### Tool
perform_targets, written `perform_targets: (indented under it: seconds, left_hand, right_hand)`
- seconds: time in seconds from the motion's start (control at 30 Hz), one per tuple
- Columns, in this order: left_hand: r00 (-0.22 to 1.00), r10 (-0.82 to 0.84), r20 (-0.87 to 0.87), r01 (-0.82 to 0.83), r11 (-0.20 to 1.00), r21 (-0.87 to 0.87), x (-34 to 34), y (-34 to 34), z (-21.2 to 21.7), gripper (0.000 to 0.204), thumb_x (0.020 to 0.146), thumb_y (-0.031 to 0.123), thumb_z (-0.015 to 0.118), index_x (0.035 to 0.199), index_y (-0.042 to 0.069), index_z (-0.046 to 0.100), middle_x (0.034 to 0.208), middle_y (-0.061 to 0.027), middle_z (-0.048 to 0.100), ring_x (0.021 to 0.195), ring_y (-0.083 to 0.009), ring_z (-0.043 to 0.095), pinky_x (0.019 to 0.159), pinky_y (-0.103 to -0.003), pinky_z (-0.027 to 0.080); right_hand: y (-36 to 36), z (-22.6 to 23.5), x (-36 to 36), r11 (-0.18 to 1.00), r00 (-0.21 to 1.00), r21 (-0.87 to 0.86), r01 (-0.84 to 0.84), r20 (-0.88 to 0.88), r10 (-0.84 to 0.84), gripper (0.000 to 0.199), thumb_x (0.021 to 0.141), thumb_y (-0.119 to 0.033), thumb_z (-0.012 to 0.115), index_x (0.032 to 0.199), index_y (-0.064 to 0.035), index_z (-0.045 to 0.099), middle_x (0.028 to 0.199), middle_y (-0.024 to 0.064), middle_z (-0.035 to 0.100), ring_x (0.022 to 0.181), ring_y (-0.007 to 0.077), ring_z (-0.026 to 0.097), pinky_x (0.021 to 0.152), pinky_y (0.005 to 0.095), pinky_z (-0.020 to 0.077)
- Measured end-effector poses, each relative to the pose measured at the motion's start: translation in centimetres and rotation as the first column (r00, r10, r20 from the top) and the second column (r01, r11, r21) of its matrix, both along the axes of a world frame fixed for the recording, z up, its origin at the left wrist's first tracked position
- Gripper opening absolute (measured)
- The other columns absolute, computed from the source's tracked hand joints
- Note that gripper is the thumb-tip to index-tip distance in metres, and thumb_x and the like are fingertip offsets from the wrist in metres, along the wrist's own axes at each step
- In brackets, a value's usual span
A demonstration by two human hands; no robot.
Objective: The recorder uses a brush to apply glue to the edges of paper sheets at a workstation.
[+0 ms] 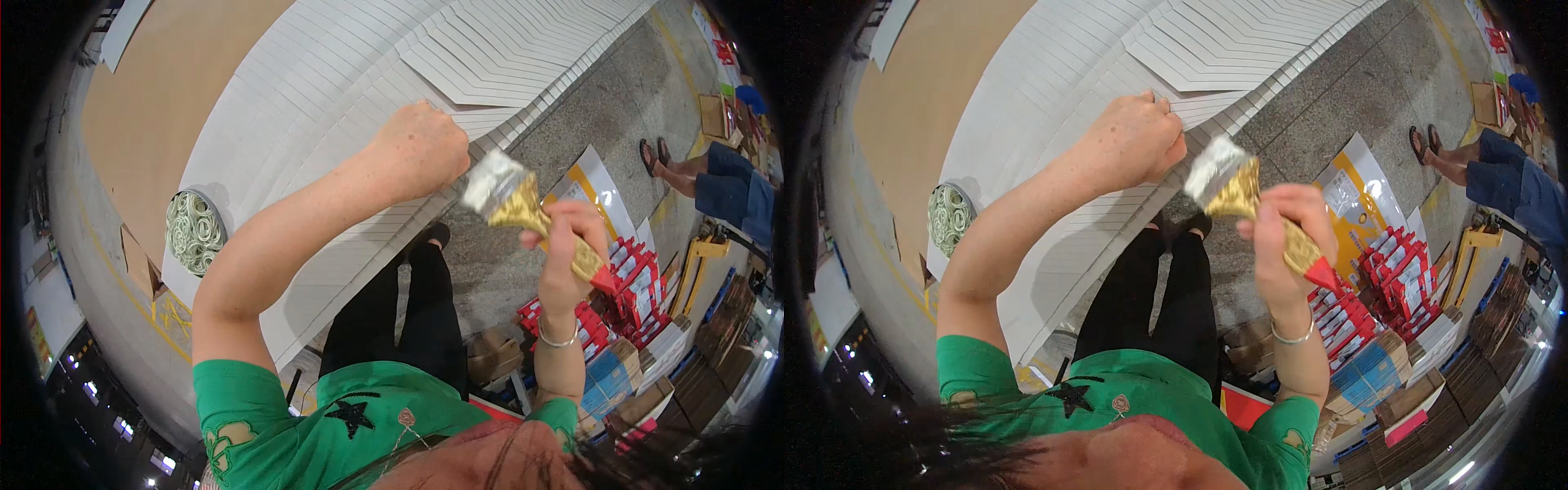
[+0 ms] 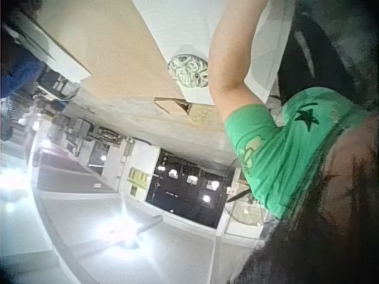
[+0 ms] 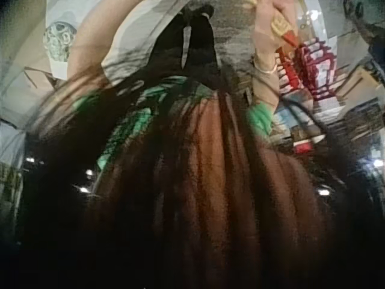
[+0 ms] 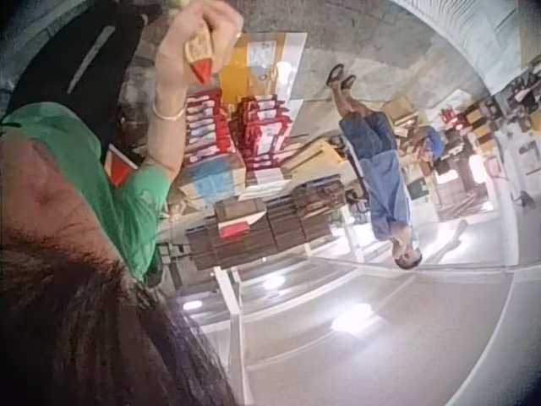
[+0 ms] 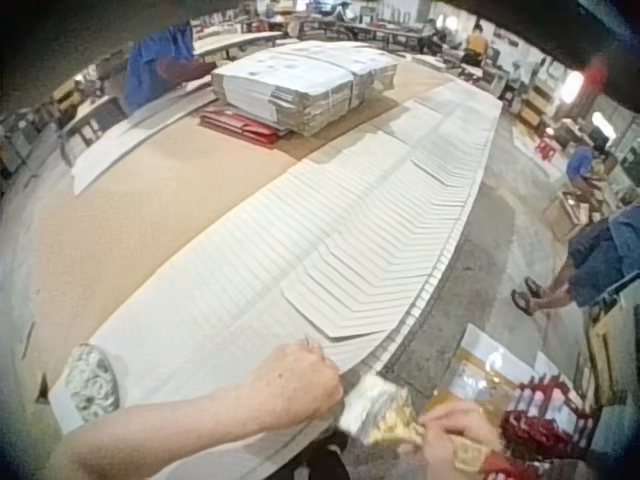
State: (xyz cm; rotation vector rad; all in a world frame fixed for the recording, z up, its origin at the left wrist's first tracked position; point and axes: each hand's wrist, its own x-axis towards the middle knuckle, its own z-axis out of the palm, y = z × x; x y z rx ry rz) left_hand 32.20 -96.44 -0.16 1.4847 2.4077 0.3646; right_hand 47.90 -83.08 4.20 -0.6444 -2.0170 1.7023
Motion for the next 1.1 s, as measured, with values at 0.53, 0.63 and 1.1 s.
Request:
perform_targets:
  seconds: [0.53, 0.63, 1.1]
  left_hand:
    - [0.875, 0.369, -0.314, -0.474, 0.786, -0.398, 6.8, 2.0, -1.1, 0.098, 0.067, 0.048, 0.071, 0.132, -0.010, 0.027, 0.133, -0.0374, 0.027, 0.121, -0.0542, 0.030, 0.088, -0.058, 0.041]
    - [0.910, 0.324, -0.259, -0.411, 0.793, -0.450, 5.6, 1.1, 0.1, 0.094, 0.068, 0.044, 0.070, 0.131, -0.011, 0.028, 0.130, -0.0386, 0.029, 0.117, -0.0539, 0.035, 0.090, -0.053, 0.042]
    - [0.918, 0.358, -0.169, -0.392, 0.754, -0.527, 5.7, 2.6, 0.5, 0.084, 0.068, 0.023, 0.069, 0.130, -0.014, 0.026, 0.128, -0.0453, 0.023, 0.115, -0.0595, 0.033, 0.085, -0.053, 0.046]
  right_hand:
    - [3.9, -0.1, 4.4, 0.983, 0.977, -0.045, 0.179, -0.108, -0.183, 0.017, 0.090, -0.009, 0.042, 0.079, 0.0031, 0.046, 0.088, 0.0164, 0.052, 0.051, 0.0171, 0.054, 0.046, 0.0237, 0.0478]
    - [4.0, -0.5, 4.5, 0.991, 0.982, -0.049, 0.128, -0.134, -0.133, 0.017, 0.090, -0.008, 0.042, 0.079, 0.0032, 0.045, 0.089, 0.0163, 0.052, 0.051, 0.0166, 0.054, 0.046, 0.0236, 0.0478]
    - [3.8, -1.7, 3.0, 0.981, 0.979, -0.140, 0.137, -0.133, -0.155, 0.015, 0.091, -0.008, 0.045, 0.081, 0.0032, 0.049, 0.088, 0.0137, 0.054, 0.054, 0.0143, 0.056, 0.049, 0.0237, 0.0478]
